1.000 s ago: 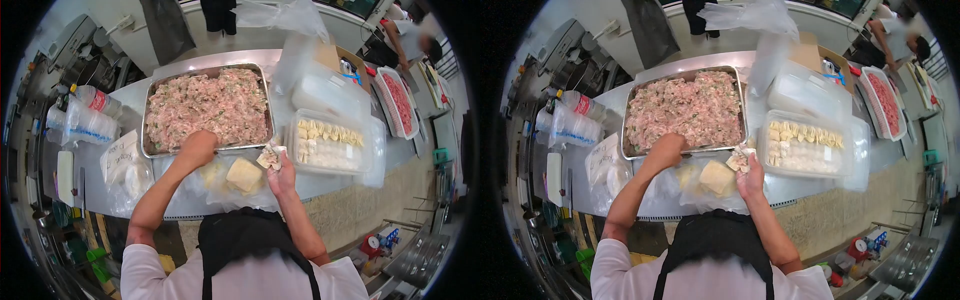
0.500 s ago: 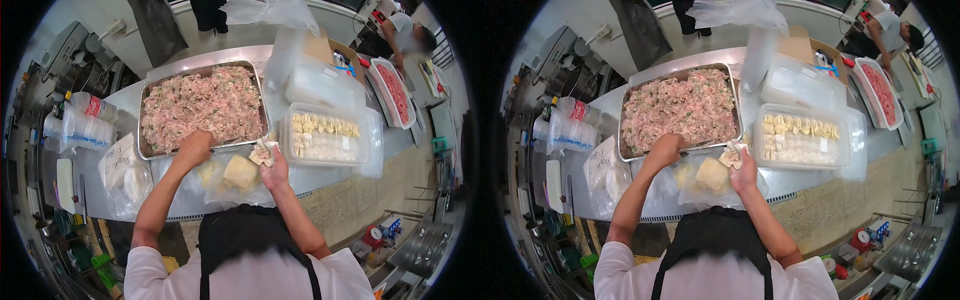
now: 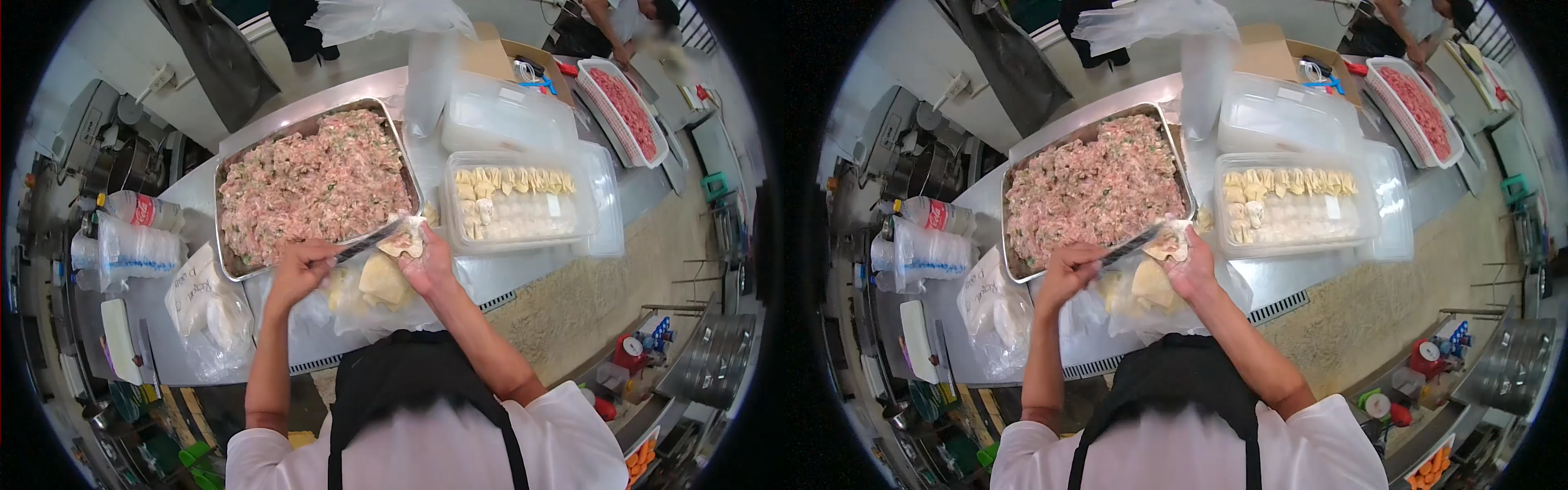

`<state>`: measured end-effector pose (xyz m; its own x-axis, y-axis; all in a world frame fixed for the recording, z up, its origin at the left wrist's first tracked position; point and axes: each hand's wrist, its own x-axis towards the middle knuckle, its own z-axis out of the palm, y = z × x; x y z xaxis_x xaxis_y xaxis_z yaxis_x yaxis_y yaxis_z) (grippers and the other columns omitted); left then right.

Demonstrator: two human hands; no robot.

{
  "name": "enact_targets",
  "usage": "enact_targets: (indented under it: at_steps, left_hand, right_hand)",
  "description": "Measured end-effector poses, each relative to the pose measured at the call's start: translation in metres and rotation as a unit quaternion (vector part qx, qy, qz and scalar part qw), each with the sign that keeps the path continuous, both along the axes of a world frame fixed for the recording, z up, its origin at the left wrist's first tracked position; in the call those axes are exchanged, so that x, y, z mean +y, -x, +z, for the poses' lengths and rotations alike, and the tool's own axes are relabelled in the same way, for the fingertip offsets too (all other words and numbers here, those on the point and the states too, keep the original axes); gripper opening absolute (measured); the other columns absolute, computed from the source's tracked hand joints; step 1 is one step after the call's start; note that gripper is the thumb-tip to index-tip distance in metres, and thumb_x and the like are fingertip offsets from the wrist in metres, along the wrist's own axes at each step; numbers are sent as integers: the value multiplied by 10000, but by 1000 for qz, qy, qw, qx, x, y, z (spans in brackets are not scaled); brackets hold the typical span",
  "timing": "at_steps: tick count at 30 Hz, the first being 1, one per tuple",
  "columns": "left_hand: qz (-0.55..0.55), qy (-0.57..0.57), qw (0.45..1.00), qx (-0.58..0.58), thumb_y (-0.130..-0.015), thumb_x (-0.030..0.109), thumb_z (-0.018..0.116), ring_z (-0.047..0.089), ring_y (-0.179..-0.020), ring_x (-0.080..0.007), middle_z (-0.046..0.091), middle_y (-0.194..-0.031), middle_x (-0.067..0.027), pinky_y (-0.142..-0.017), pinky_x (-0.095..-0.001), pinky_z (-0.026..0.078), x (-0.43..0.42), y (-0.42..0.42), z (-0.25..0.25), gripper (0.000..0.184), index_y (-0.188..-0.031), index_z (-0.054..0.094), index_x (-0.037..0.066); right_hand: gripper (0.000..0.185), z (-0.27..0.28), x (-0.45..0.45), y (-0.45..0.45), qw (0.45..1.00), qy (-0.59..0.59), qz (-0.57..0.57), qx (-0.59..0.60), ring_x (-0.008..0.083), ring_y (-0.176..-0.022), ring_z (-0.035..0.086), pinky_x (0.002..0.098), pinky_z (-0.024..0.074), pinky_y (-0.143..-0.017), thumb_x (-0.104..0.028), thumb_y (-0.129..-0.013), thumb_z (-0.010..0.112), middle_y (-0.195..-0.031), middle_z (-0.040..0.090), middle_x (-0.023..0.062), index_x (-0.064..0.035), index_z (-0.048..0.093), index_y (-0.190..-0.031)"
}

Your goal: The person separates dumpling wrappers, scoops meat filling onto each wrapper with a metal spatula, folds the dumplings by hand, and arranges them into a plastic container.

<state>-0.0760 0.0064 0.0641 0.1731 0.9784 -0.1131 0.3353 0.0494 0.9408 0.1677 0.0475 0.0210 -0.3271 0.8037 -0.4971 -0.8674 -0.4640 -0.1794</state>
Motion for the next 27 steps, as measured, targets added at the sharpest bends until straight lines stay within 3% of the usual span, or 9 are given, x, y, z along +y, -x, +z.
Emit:
enact_targets:
  at_steps: [2,5,8,11,15,17,21,26,27]
  left_hand:
    - [-5,-161,981,109,-778,-82,657,603,-631,-217,651,-806,-104,-591,-344,469,-9,-20,-24,351,-1065,768,87]
    - [-31,-140,960,241,-766,-87,660,618,-643,-259,636,-769,-113,-608,-336,483,-30,-20,-20,355,-1049,775,95]
    - [28,-141,972,184,-767,-75,667,623,-655,-287,616,-732,-135,-600,-369,485,-41,-43,37,331,-1035,774,88]
    - [78,-176,969,156,-772,-63,669,627,-664,-294,618,-732,-151,-599,-387,486,-40,-55,29,312,-1036,769,70]
    - [-31,-161,948,271,-752,-92,660,630,-659,-277,621,-727,-130,-594,-358,492,-44,-50,25,377,-1071,765,80]
    - [43,-135,968,208,-777,-90,650,622,-651,-292,612,-724,-147,-590,-372,484,-56,-56,48,364,-1082,757,78]
    - [30,-170,971,164,-781,-81,658,619,-642,-284,619,-728,-135,-590,-354,481,-38,-64,12,350,-1092,748,53]
    - [40,-141,981,128,-795,-77,648,613,-641,-261,626,-711,-133,-592,-348,470,-42,-51,43,315,-1063,757,47]
    - [61,-125,984,107,-792,-70,650,604,-633,-256,622,-702,-132,-587,-348,462,-44,-50,51,310,-1057,760,48]
  right_hand:
    - [474,-1,3,1,999,-9,7,36,315,-1275,517,484,369,-1139,-297,-1079,355,-1363,549,180,32,460,-1404]
    - [447,-13,8,0,999,-33,-29,-3,288,-1248,552,465,400,-1116,-299,-1079,357,-1322,591,149,-1,484,-1388]
    - [470,-11,5,-7,997,-13,-60,-46,305,-1281,515,455,365,-1145,-295,-1079,343,-1354,561,168,29,489,-1387]
    - [465,-4,5,1,998,-40,-39,-38,297,-1282,516,443,363,-1146,-292,-1079,343,-1351,569,160,33,500,-1371]
    - [435,-2,13,3,994,-43,-75,-61,288,-1261,533,439,375,-1128,-277,-1077,364,-1337,583,148,29,521,-1343]
    - [423,-6,8,-4,994,-42,-84,-63,284,-1254,538,437,379,-1122,-269,-1076,370,-1329,589,144,25,525,-1336]
    - [423,7,7,0,990,-125,-26,-54,306,-1259,535,452,374,-1126,-214,-1021,447,-1330,578,151,21,492,-1369]
    - [580,33,-6,-14,962,-274,17,-8,314,-1302,502,464,357,-1136,-76,-874,563,-1344,555,157,14,435,-1432]
    - [629,33,-8,-13,935,-322,3,-146,289,-1270,533,435,390,-1106,-37,-828,598,-1309,580,148,9,441,-1435]
